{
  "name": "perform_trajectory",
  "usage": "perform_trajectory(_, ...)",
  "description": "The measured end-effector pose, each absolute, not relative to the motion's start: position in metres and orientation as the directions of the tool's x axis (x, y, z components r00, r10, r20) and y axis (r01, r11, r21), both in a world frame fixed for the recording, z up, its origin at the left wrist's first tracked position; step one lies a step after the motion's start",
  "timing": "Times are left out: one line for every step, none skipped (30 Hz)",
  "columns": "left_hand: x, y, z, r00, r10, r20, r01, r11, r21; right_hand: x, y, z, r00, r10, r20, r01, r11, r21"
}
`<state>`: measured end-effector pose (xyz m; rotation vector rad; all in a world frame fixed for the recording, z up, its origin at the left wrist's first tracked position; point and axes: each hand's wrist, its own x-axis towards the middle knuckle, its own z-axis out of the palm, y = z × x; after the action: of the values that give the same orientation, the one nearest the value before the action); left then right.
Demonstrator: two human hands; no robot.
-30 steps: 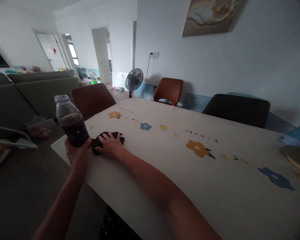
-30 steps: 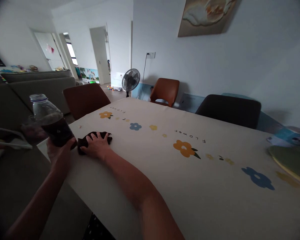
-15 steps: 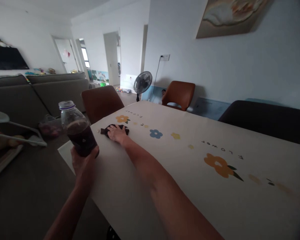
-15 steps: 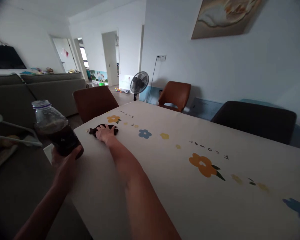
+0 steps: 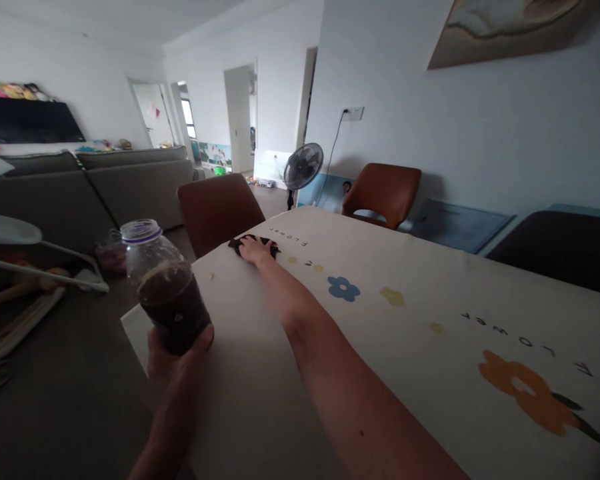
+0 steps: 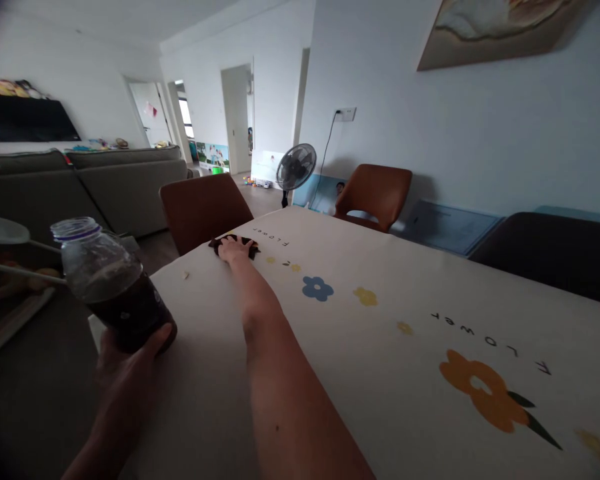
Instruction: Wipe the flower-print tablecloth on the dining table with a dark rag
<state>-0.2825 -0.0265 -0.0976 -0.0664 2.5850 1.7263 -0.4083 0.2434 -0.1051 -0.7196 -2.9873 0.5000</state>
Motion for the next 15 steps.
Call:
perform_trajectory(-0.283,-0.027,-0.099,-0.999,-0.014,-0.042,-0.045,0.38,0.924,-0.405,0.243,-0.105,-0.911,0.41,-0.04,0.401,0.86,-0.316)
perform_trajectory(-0.283,-0.027,-0.1,-1.0,-0.008,-0.028,-0.029,0.371,0.928,-0.401,0.241,-0.106,-0.929,0.37,-0.033,0.361,0.877,-0.316)
perform_trajectory(-0.283,-0.028,-0.101,-1.0,0.003,-0.011,-0.009,0.361,0.933,-0.396,0.238,-0.107,-0.944,0.329,-0.026,0.32,0.893,-0.317)
perform_trajectory(-0.283,-0.028,-0.102,-1.0,0.007,0.001,0.003,0.348,0.938,-0.39,0.234,-0.108,-0.957,0.289,-0.02,0.28,0.906,-0.316)
perform_trajectory(-0.283,-0.028,-0.102,-1.0,0.007,0.004,0.006,0.334,0.943,-0.382,0.23,-0.11,-0.968,0.251,-0.013,0.242,0.917,-0.316)
perform_trajectory(-0.282,-0.028,-0.101,-1.0,0.008,0.002,0.004,0.318,0.948,-0.374,0.224,-0.112,-0.976,0.217,-0.008,0.208,0.926,-0.315)
perform_trajectory(-0.282,-0.027,-0.101,-1.0,0.009,0.0,0.002,0.302,0.953,-0.364,0.218,-0.113,-0.982,0.187,-0.003,0.178,0.933,-0.314)
perform_trajectory(-0.281,-0.026,-0.1,-1.0,0.01,0.004,0.007,0.289,0.957,-0.352,0.211,-0.114,-0.987,0.16,0.003,0.151,0.938,-0.312)
perform_trajectory(-0.281,-0.026,-0.099,-1.0,0.013,0.012,0.015,0.274,0.961,-0.339,0.204,-0.115,-0.991,0.135,0.009,0.126,0.942,-0.311)
perform_trajectory(-0.281,-0.025,-0.099,-1.0,0.015,0.022,0.026,0.255,0.967,-0.324,0.196,-0.116,-0.993,0.113,0.017,0.102,0.945,-0.311)
perform_trajectory(-0.281,-0.025,-0.099,-0.999,0.019,0.034,0.037,0.234,0.972,-0.308,0.188,-0.117,-0.995,0.091,0.026,0.079,0.947,-0.313)
perform_trajectory(-0.282,-0.025,-0.1,-0.999,0.017,0.048,0.05,0.21,0.976,-0.29,0.18,-0.116,-0.997,0.068,0.034,0.054,0.947,-0.316)
perform_trajectory(-0.282,-0.025,-0.102,-0.998,0.012,0.065,0.067,0.19,0.98,-0.271,0.171,-0.116,-0.998,0.042,0.041,0.027,0.947,-0.321)
perform_trajectory(-0.283,-0.025,-0.103,-0.996,0.007,0.088,0.088,0.176,0.98,-0.251,0.163,-0.116,-0.998,0.018,0.054,-0.001,0.945,-0.327)
perform_trajectory(-0.284,-0.026,-0.105,-0.994,0.016,0.111,0.113,0.179,0.977,-0.23,0.155,-0.115,-0.998,-0.006,0.068,-0.029,0.942,-0.334)
